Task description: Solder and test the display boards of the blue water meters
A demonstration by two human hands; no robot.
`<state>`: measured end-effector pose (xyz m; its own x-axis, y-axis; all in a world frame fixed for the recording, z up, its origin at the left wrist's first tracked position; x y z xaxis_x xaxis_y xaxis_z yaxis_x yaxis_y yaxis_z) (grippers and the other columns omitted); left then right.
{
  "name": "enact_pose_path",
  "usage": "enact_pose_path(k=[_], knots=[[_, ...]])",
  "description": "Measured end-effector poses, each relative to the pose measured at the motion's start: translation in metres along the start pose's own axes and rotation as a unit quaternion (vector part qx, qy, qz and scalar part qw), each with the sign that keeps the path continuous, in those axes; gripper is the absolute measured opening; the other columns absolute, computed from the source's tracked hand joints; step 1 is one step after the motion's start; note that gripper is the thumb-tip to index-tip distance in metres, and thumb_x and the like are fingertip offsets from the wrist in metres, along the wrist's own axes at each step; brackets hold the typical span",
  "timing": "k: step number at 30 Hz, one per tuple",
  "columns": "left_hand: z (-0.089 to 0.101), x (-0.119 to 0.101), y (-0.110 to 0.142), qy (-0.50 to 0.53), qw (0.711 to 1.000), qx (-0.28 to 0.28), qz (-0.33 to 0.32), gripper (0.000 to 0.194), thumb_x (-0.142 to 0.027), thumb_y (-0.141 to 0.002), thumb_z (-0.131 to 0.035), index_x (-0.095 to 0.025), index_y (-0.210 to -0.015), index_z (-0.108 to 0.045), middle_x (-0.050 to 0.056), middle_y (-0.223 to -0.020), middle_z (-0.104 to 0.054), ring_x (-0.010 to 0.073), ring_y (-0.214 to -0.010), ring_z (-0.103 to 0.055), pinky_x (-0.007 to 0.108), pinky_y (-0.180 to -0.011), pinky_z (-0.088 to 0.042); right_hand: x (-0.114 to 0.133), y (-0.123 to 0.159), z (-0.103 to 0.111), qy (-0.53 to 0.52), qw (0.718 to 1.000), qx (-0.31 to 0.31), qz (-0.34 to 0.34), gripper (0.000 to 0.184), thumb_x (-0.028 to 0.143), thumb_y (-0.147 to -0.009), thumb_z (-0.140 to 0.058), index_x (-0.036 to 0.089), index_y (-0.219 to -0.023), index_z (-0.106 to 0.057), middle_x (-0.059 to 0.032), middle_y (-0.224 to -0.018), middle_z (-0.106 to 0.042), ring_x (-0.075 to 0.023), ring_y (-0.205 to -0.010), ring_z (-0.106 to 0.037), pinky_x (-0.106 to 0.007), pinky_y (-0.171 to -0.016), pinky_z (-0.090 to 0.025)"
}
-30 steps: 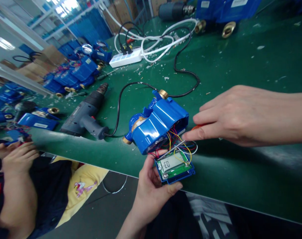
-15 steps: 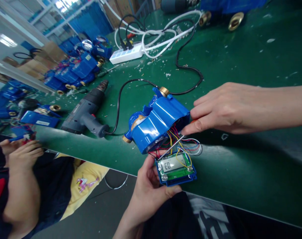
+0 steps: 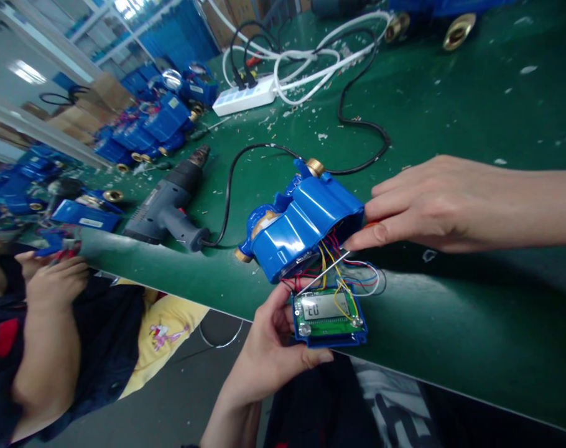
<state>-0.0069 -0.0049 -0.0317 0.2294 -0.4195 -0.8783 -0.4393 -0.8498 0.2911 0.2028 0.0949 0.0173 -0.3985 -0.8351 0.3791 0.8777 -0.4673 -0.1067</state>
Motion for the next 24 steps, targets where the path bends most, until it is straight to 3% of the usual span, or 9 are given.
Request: enact_pose_path(k=[8, 12, 16, 19, 24], knots=[[0.002, -0.001, 0.001, 0.007, 1.0, 0.024, 0.002, 0.066, 0.002, -0.064, -0.08, -0.027, -0.119, -0.059, -0.002, -0.106, -0.075, 0.0115, -0.093, -0.071, 0.015, -0.082, -0.055, 0.002, 0.004, 0.0, 0.049, 0.994, -0.063, 0.073, 0.039, 0.018, -0.092, -0.053, 0.038, -0.125, -0.06, 0.0036, -0.092, -0.062, -0.0115, -0.077, -0.049, -0.025, -0.055, -0.024], [0.002, -0.003, 0.0, 0.005, 1.0, 0.03, 0.001, 0.065, 0.002, -0.065, -0.08, -0.027, -0.12, -0.059, -0.002, -0.108, -0.074, 0.0117, -0.096, -0.071, 0.016, -0.083, -0.055, 0.012, 0.008, 0.006, 0.137, 0.979, -0.102, 0.111, 0.04, 0.015, -0.089, -0.049, 0.032, -0.123, -0.062, 0.003, -0.082, -0.055, -0.01, -0.071, -0.045, -0.025, -0.054, -0.02], [-0.002, -0.003, -0.001, 0.012, 0.999, 0.035, 0.003, 0.066, 0.002, -0.067, -0.078, -0.028, -0.122, -0.057, -0.001, -0.109, -0.074, 0.0119, -0.097, -0.07, 0.017, -0.085, -0.055, 0.023, 0.014, 0.014, 0.157, 0.978, -0.097, 0.101, 0.038, 0.023, -0.095, -0.036, 0.031, -0.121, -0.063, 0.0011, -0.081, -0.056, -0.0112, -0.068, -0.045, -0.027, -0.053, -0.017], [-0.005, -0.001, 0.001, 0.011, 0.999, 0.029, -0.008, 0.064, 0.0, -0.069, -0.077, -0.028, -0.122, -0.055, -0.001, -0.106, -0.075, 0.0124, -0.095, -0.071, 0.019, -0.086, -0.055, 0.035, 0.018, 0.016, 0.193, 0.971, -0.105, 0.096, 0.05, 0.028, -0.103, -0.018, 0.03, -0.114, -0.066, -0.0016, -0.079, -0.059, -0.0135, -0.065, -0.044, -0.031, -0.051, -0.016], [0.0, -0.002, 0.004, -0.017, 0.998, -0.039, -0.039, 0.063, -0.001, -0.065, -0.081, -0.024, -0.118, -0.056, 0.0, -0.103, -0.075, 0.0144, -0.092, -0.072, 0.019, -0.082, -0.056, 0.045, 0.021, 0.018, 0.169, 0.978, -0.118, 0.031, 0.062, 0.041, -0.104, -0.007, 0.035, -0.108, -0.068, -0.004, -0.071, -0.056, -0.0168, -0.059, -0.038, -0.033, -0.051, -0.012]])
Point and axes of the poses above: each hand's wrist, its own y-axis away from the middle knuckle, its own z-axis out of the back of the hand, x = y × z, the point moved 5 cm from there along -y, towards the middle knuckle
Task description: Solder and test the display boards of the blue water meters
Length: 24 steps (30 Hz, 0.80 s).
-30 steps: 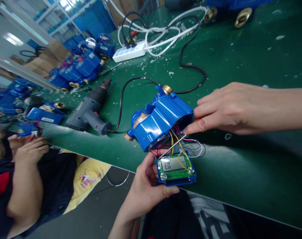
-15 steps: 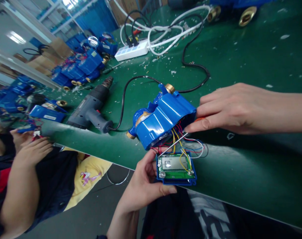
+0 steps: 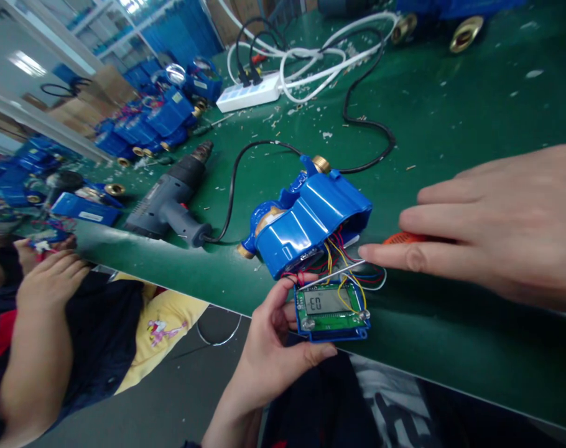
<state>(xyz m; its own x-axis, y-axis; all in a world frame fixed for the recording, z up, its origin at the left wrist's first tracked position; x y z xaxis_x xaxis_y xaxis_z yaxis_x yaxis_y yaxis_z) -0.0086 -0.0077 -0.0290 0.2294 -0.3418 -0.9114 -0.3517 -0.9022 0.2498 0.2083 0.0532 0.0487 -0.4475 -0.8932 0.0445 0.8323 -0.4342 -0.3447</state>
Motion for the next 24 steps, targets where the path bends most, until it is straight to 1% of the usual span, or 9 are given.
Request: enact_pose_path(k=[3, 6, 8, 11, 12, 14, 17, 21, 24], knots=[[0.001, -0.002, 0.0, -0.007, 1.0, 0.009, 0.007, 0.065, 0.001, -0.064, -0.08, -0.024, -0.119, -0.056, 0.0, -0.1, -0.077, 0.0138, -0.09, -0.073, 0.019, -0.082, -0.057, -0.001, -0.003, -0.001, -0.026, 0.999, 0.026, 0.003, 0.064, 0.047, -0.103, -0.005, 0.036, -0.109, -0.068, -0.0036, -0.07, -0.057, -0.0152, -0.052, -0.035, -0.032, -0.05, -0.012], [0.002, -0.004, -0.002, -0.002, 0.999, 0.032, 0.016, 0.066, 0.004, -0.064, -0.079, -0.025, -0.12, -0.057, -0.001, -0.1, -0.077, 0.013, -0.089, -0.073, 0.018, -0.082, -0.057, -0.003, -0.006, -0.001, -0.002, 0.999, 0.027, 0.041, 0.052, 0.04, -0.103, -0.013, 0.037, -0.117, -0.063, -0.001, -0.072, -0.059, -0.0141, -0.051, -0.038, -0.033, -0.049, -0.011], [0.003, -0.005, -0.003, 0.0, 0.999, 0.039, 0.018, 0.067, 0.006, -0.064, -0.078, -0.026, -0.119, -0.058, -0.001, -0.1, -0.077, 0.0127, -0.088, -0.073, 0.017, -0.081, -0.056, -0.008, -0.006, -0.004, -0.031, 0.998, 0.041, 0.042, 0.045, 0.038, -0.103, -0.019, 0.037, -0.122, -0.06, 0.0011, -0.074, -0.059, -0.0128, -0.052, -0.039, -0.031, -0.049, -0.012], [0.005, -0.006, -0.003, -0.001, 0.999, 0.043, 0.024, 0.065, 0.006, -0.064, -0.077, -0.025, -0.119, -0.059, -0.001, -0.098, -0.077, 0.0127, -0.087, -0.073, 0.017, -0.08, -0.057, -0.014, -0.008, -0.008, -0.106, 0.991, 0.085, 0.01, 0.031, 0.036, -0.097, -0.044, 0.037, -0.122, -0.061, 0.0043, -0.075, -0.059, -0.0089, -0.052, -0.039, -0.029, -0.049, -0.014], [0.006, -0.005, -0.003, -0.004, 0.999, 0.043, 0.027, 0.065, 0.006, -0.064, -0.077, -0.025, -0.119, -0.059, -0.001, -0.098, -0.077, 0.0129, -0.087, -0.073, 0.017, -0.08, -0.057, -0.016, -0.009, -0.009, -0.12, 0.988, 0.096, -0.001, 0.032, 0.031, -0.091, -0.055, 0.037, -0.121, -0.062, 0.0056, -0.075, -0.059, -0.0077, -0.052, -0.04, -0.028, -0.049, -0.014], [0.006, -0.005, -0.004, -0.009, 0.999, 0.043, 0.031, 0.066, 0.007, -0.064, -0.077, -0.025, -0.119, -0.059, 0.0, -0.098, -0.077, 0.0133, -0.087, -0.073, 0.018, -0.08, -0.057, -0.017, -0.012, -0.009, -0.135, 0.985, 0.106, -0.013, 0.046, 0.017, -0.078, -0.069, 0.036, -0.119, -0.064, 0.0077, -0.074, -0.061, -0.0061, -0.053, -0.043, -0.025, -0.048, -0.017], [0.007, -0.005, -0.004, -0.015, 0.999, 0.041, 0.032, 0.067, 0.009, -0.062, -0.076, -0.024, -0.118, -0.059, 0.0, -0.097, -0.077, 0.0133, -0.086, -0.073, 0.017, -0.078, -0.057, -0.017, -0.017, -0.011, -0.181, 0.973, 0.138, -0.04, 0.052, 0.008, -0.073, -0.073, 0.036, -0.116, -0.066, 0.0097, -0.076, -0.065, -0.0059, -0.055, -0.052, -0.021, -0.046, -0.022], [0.007, -0.006, -0.004, -0.023, 0.998, 0.045, 0.033, 0.068, 0.01, -0.063, -0.075, -0.026, -0.119, -0.059, -0.002, -0.1, -0.076, 0.0113, -0.086, -0.073, 0.016, -0.078, -0.056, -0.02, -0.021, -0.021, -0.243, 0.936, 0.224, -0.123, 0.044, 0.009, -0.077, -0.073, 0.038, -0.109, -0.07, 0.0117, -0.074, -0.066, -0.0039, -0.055, -0.054, -0.018, -0.046, -0.025], [0.007, -0.006, -0.003, -0.027, 0.998, 0.049, 0.034, 0.068, 0.01, -0.064, -0.075, -0.027, -0.119, -0.058, -0.002, -0.1, -0.076, 0.0113, -0.087, -0.072, 0.017, -0.079, -0.056, -0.024, -0.026, -0.025, -0.275, 0.911, 0.247, -0.185, 0.038, 0.008, -0.076, -0.072, 0.035, -0.102, -0.072, 0.0103, -0.077, -0.068, -0.0036, -0.06, -0.057, -0.018, -0.049, -0.026]])
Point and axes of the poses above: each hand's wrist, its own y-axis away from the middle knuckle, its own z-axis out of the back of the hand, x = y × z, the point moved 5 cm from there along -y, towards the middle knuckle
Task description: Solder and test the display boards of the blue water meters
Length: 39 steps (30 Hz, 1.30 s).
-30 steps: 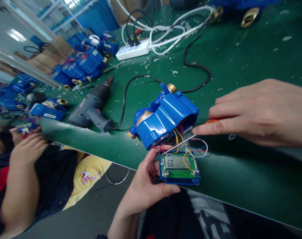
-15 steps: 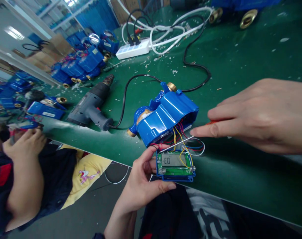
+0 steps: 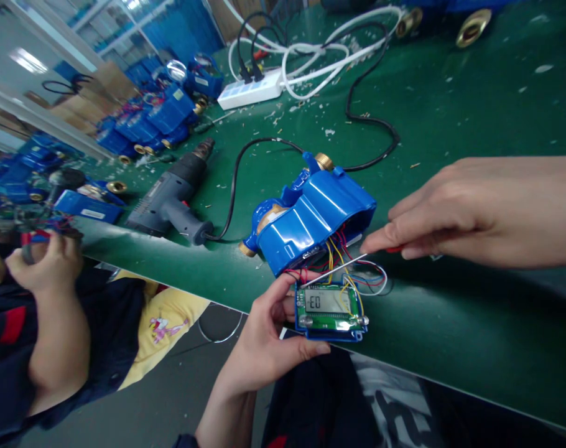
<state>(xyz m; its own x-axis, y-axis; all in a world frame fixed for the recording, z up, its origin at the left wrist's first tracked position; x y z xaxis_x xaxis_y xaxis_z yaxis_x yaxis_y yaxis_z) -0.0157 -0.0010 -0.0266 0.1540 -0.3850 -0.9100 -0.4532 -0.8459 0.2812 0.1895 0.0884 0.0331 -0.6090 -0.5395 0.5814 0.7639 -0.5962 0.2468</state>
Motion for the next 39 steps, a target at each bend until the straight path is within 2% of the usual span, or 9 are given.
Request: enact_pose_path(k=[5, 12, 22, 25, 27, 29, 31, 34, 39], knots=[[0.0, 0.001, -0.002, -0.004, 1.0, 0.001, -0.003, 0.067, 0.007, -0.064, -0.077, -0.026, -0.119, -0.057, -0.001, -0.099, -0.076, 0.0125, -0.087, -0.073, 0.017, -0.079, -0.056, -0.005, -0.006, 0.007, -0.033, 0.991, 0.01, -0.126, 0.031, 0.014, -0.069, -0.076, 0.027, -0.097, -0.073, 0.0108, -0.074, -0.068, -0.0036, -0.064, -0.059, -0.017, -0.051, -0.027], [0.0, 0.0, -0.001, -0.008, 1.0, 0.01, -0.006, 0.066, 0.004, -0.065, -0.078, -0.026, -0.12, -0.057, -0.001, -0.1, -0.075, 0.0123, -0.089, -0.072, 0.017, -0.08, -0.056, -0.002, -0.013, 0.016, 0.075, 0.99, 0.013, -0.122, 0.032, 0.023, -0.066, -0.074, 0.024, -0.098, -0.072, 0.0119, -0.069, -0.066, -0.0014, -0.065, -0.061, -0.013, -0.051, -0.026], [-0.001, 0.002, -0.001, -0.006, 1.0, 0.006, -0.004, 0.063, -0.002, -0.066, -0.08, -0.025, -0.119, -0.056, 0.001, -0.1, -0.075, 0.0139, -0.086, -0.073, 0.019, -0.079, -0.057, -0.008, -0.013, 0.012, -0.05, 0.99, 0.031, -0.127, 0.035, 0.022, -0.067, -0.063, 0.011, -0.1, -0.07, 0.0116, -0.072, -0.064, 0.0018, -0.065, -0.057, -0.011, -0.065, -0.038], [-0.003, 0.005, -0.001, 0.008, 1.0, -0.004, -0.003, 0.064, -0.001, -0.066, -0.08, -0.025, -0.121, -0.055, 0.001, -0.101, -0.076, 0.0148, -0.09, -0.072, 0.021, -0.081, -0.057, -0.018, 0.001, 0.022, -0.125, 0.976, -0.043, -0.174, 0.035, 0.014, -0.065, -0.055, 0.009, -0.096, -0.071, 0.0103, -0.077, -0.066, -0.0005, -0.078, -0.061, -0.013, -0.07, -0.041], [-0.009, 0.01, -0.002, 0.04, 0.999, -0.014, -0.001, 0.065, 0.0, -0.066, -0.079, -0.026, -0.121, -0.054, 0.001, -0.103, -0.075, 0.0141, -0.094, -0.071, 0.02, -0.083, -0.056, -0.032, 0.019, 0.029, -0.173, 0.949, -0.17, -0.201, 0.036, 0.008, -0.065, -0.055, 0.011, -0.096, -0.072, 0.0085, -0.08, -0.067, -0.0014, -0.078, -0.061, -0.015, -0.068, -0.042], [-0.02, 0.015, -0.005, 0.089, 0.996, -0.022, -0.01, 0.064, 0.0, -0.066, -0.079, -0.026, -0.119, -0.053, 0.0, -0.104, -0.075, 0.0121, -0.095, -0.071, 0.018, -0.083, -0.055, -0.047, 0.043, 0.031, -0.229, 0.892, -0.334, -0.202, 0.038, 0.008, -0.071, -0.061, 0.017, -0.107, -0.071, 0.0059, -0.075, -0.067, -0.0012, -0.065, -0.059, -0.016, -0.059, -0.042], [-0.033, 0.02, -0.009, 0.135, 0.99, -0.035, -0.031, 0.062, -0.001, -0.065, -0.08, -0.025, -0.115, -0.052, -0.001, -0.102, -0.076, 0.0099, -0.09, -0.072, 0.015, -0.079, -0.055, -0.058, 0.065, 0.019, -0.303, 0.818, -0.451, -0.188, 0.034, 0.023, -0.082, -0.065, 0.02, -0.115, -0.068, 0.0021, -0.066, -0.063, -0.0027, -0.052, -0.052, -0.017, -0.048, -0.038], [-0.051, 0.028, -0.017, 0.169, 0.982, -0.065, -0.06, 0.063, -0.003, -0.063, -0.083, -0.025, -0.112, -0.05, -0.002, -0.097, -0.076, 0.007, -0.085, -0.072, 0.011, -0.075, -0.053, -0.059, 0.079, -0.018, -0.412, 0.757, -0.46, -0.213, 0.04, 0.045, -0.074, -0.074, 0.014, -0.099, -0.072, -0.0013, -0.055, -0.055, -0.007, -0.044, -0.044, -0.02, -0.039, -0.032], [-0.07, 0.038, -0.032, 0.189, 0.974, -0.09, -0.087, 0.064, -0.012, -0.07, -0.081, -0.028, -0.117, -0.041, 0.0, -0.107, -0.074, 0.0098, -0.096, -0.07, 0.016, -0.084, -0.052, -0.025, 0.088, -0.053, -0.398, 0.754, -0.472, -0.226, 0.029, 0.042, -0.071, -0.073, 0.016, -0.078, -0.061, 0.0013, -0.058, -0.05, -0.0086, -0.047, -0.04, -0.019, -0.041, -0.03]])
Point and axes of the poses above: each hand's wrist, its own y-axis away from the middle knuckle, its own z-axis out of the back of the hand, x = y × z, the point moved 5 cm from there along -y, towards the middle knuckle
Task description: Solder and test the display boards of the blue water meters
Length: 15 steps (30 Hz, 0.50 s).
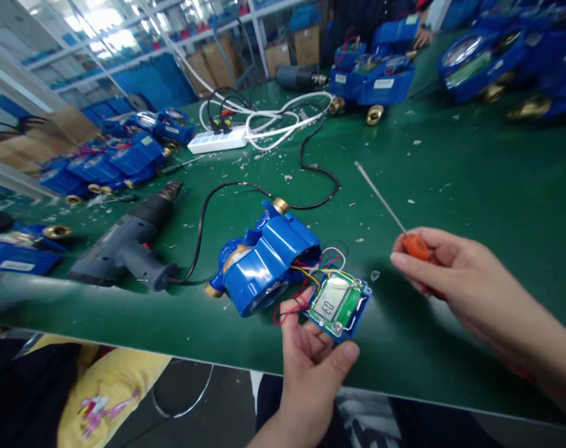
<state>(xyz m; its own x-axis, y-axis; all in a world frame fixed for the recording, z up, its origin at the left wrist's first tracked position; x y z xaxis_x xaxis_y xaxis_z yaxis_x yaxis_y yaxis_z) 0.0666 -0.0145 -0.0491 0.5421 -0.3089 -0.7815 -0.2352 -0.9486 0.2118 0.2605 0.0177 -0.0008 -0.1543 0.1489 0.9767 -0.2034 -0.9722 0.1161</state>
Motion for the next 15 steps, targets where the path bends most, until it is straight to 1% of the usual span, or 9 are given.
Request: enact_pose_path(k=[3, 5, 6, 8, 9, 11, 14, 15], knots=[[-0.006, 0.003, -0.007, 0.014, 1.0, -0.007, -0.013, 0.056, -0.017, -0.076, -0.077, -0.028, -0.116, -0.04, 0.002, -0.111, -0.072, 0.0106, -0.099, -0.069, 0.019, -0.087, -0.051, 0.013, 0.019, -0.01, 0.077, 0.995, -0.015, 0.058, 0.023, 0.039, -0.076, -0.066, 0.017, -0.07, -0.061, 0.0008, -0.059, -0.053, -0.0115, -0.052, -0.047, -0.02, -0.047, -0.037], [-0.007, 0.003, -0.01, 0.006, 1.0, -0.02, -0.021, 0.052, -0.017, -0.078, -0.075, -0.028, -0.115, -0.04, 0.002, -0.112, -0.071, 0.0101, -0.099, -0.069, 0.019, -0.088, -0.05, 0.021, 0.028, -0.019, 0.131, 0.987, -0.019, 0.091, 0.019, 0.033, -0.079, -0.062, 0.017, -0.068, -0.062, 0.0008, -0.06, -0.056, -0.0125, -0.054, -0.051, -0.02, -0.049, -0.039], [-0.007, 0.003, -0.011, -0.003, 0.999, -0.026, -0.026, 0.052, -0.017, -0.078, -0.075, -0.029, -0.114, -0.04, 0.002, -0.111, -0.071, 0.0105, -0.099, -0.069, 0.02, -0.088, -0.05, 0.024, 0.03, -0.025, 0.153, 0.981, -0.013, 0.115, 0.016, 0.029, -0.079, -0.06, 0.018, -0.069, -0.063, 0.0013, -0.061, -0.058, -0.0122, -0.054, -0.052, -0.02, -0.049, -0.039], [-0.007, 0.004, -0.011, -0.018, 0.999, -0.033, -0.037, 0.054, -0.018, -0.076, -0.077, -0.03, -0.113, -0.039, 0.001, -0.11, -0.071, 0.0124, -0.1, -0.069, 0.022, -0.089, -0.051, 0.029, 0.033, -0.04, 0.197, 0.965, 0.021, 0.171, 0.012, 0.019, -0.08, -0.055, 0.019, -0.072, -0.064, 0.002, -0.065, -0.061, -0.0124, -0.056, -0.055, -0.021, -0.051, -0.039], [-0.006, 0.005, -0.01, -0.024, 0.998, -0.037, -0.039, 0.055, -0.019, -0.075, -0.078, -0.031, -0.113, -0.04, 0.001, -0.111, -0.071, 0.0135, -0.1, -0.069, 0.023, -0.089, -0.051, 0.031, 0.034, -0.048, 0.218, 0.953, 0.043, 0.207, 0.014, 0.015, -0.08, -0.052, 0.019, -0.075, -0.065, 0.0017, -0.068, -0.063, -0.0134, -0.058, -0.056, -0.022, -0.053, -0.039], [-0.003, 0.008, -0.008, -0.034, 0.997, -0.046, -0.047, 0.057, -0.023, -0.074, -0.079, -0.033, -0.114, -0.041, 0.001, -0.113, -0.069, 0.0146, -0.101, -0.069, 0.024, -0.088, -0.053, 0.034, 0.034, -0.063, 0.262, 0.919, 0.077, 0.283, 0.019, 0.01, -0.079, -0.048, 0.018, -0.079, -0.065, 0.0001, -0.072, -0.063, -0.015, -0.062, -0.057, -0.024, -0.055, -0.039], [0.004, 0.011, -0.006, -0.062, 0.993, -0.059, -0.08, 0.054, -0.033, -0.074, -0.079, -0.038, -0.116, -0.045, -0.001, -0.121, -0.066, 0.0167, -0.106, -0.067, 0.026, -0.089, -0.054, 0.038, 0.031, -0.079, 0.328, 0.867, 0.104, 0.36, 0.017, 0.007, -0.072, -0.049, 0.018, -0.074, -0.061, 0.0, -0.073, -0.06, -0.0143, -0.057, -0.053, -0.026, -0.047, -0.03], [0.006, 0.01, -0.006, -0.077, 0.991, -0.054, -0.098, 0.054, -0.034, -0.072, -0.08, -0.038, -0.115, -0.047, -0.001, -0.123, -0.065, 0.0196, -0.109, -0.066, 0.029, -0.09, -0.054, 0.038, 0.029, -0.084, 0.346, 0.853, 0.111, 0.376, 0.016, 0.007, -0.069, -0.05, 0.019, -0.072, -0.059, 0.0007, -0.073, -0.059, -0.0139, -0.055, -0.051, -0.027, -0.044, -0.026]])
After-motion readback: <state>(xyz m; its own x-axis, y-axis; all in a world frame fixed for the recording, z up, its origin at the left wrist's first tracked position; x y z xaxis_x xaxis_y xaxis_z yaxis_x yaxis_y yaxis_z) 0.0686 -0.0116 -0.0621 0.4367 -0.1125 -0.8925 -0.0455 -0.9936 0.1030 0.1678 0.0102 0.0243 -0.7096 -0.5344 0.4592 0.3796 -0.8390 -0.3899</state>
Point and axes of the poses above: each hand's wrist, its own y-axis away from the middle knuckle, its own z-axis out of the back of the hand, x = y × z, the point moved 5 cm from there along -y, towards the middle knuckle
